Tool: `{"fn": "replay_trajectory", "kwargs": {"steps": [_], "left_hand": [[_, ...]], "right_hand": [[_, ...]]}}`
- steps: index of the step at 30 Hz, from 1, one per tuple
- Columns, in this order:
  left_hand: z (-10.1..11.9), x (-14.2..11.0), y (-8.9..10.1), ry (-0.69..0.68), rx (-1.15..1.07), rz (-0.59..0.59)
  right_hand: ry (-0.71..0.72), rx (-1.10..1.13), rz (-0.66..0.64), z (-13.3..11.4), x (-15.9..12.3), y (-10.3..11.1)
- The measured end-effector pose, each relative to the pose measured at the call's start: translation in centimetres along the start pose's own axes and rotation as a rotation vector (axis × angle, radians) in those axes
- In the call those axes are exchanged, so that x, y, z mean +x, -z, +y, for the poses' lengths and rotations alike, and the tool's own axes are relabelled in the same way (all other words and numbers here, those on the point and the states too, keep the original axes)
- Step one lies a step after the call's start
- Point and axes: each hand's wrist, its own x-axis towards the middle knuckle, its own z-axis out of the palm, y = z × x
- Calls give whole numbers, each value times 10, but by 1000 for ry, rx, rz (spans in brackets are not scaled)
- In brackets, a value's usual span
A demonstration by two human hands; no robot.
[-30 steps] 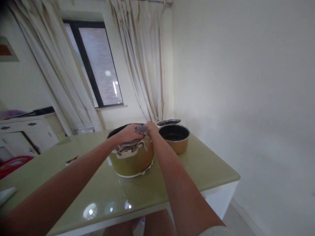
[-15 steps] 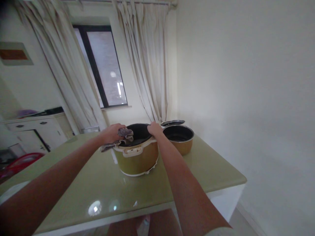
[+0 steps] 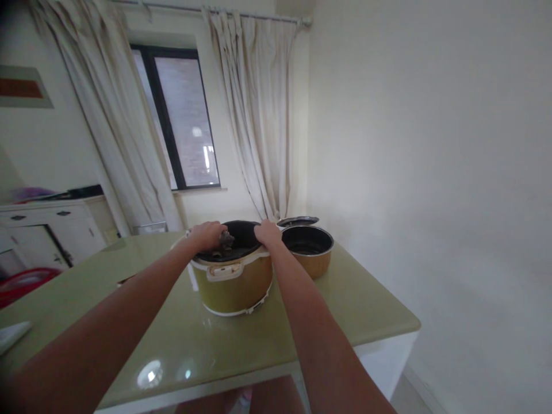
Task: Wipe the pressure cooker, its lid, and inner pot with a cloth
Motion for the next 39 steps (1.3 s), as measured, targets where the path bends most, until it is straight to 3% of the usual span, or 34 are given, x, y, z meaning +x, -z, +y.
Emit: {"fn": "replay_trajectory", "kwargs": {"steps": [17, 20, 26, 30, 36, 39], "left_hand": [[-1, -4, 1, 28, -131, 25], [1, -1, 1, -18, -170, -41], [14, 10, -5, -167, -353, -348], [24, 14, -9, -231, -456, -423], [30, 9, -13, -221, -507, -405], [35, 5, -10, -177, -457, -320]], "right_hand": [[0, 7, -1, 0, -2, 1], [2, 8, 2, 0, -2, 1], [-3, -2, 10, 0, -3, 2], [1, -10, 12, 0, -2, 1], [-8, -13, 12, 0, -1, 1], [-8, -15, 23, 1, 0, 0]]}}
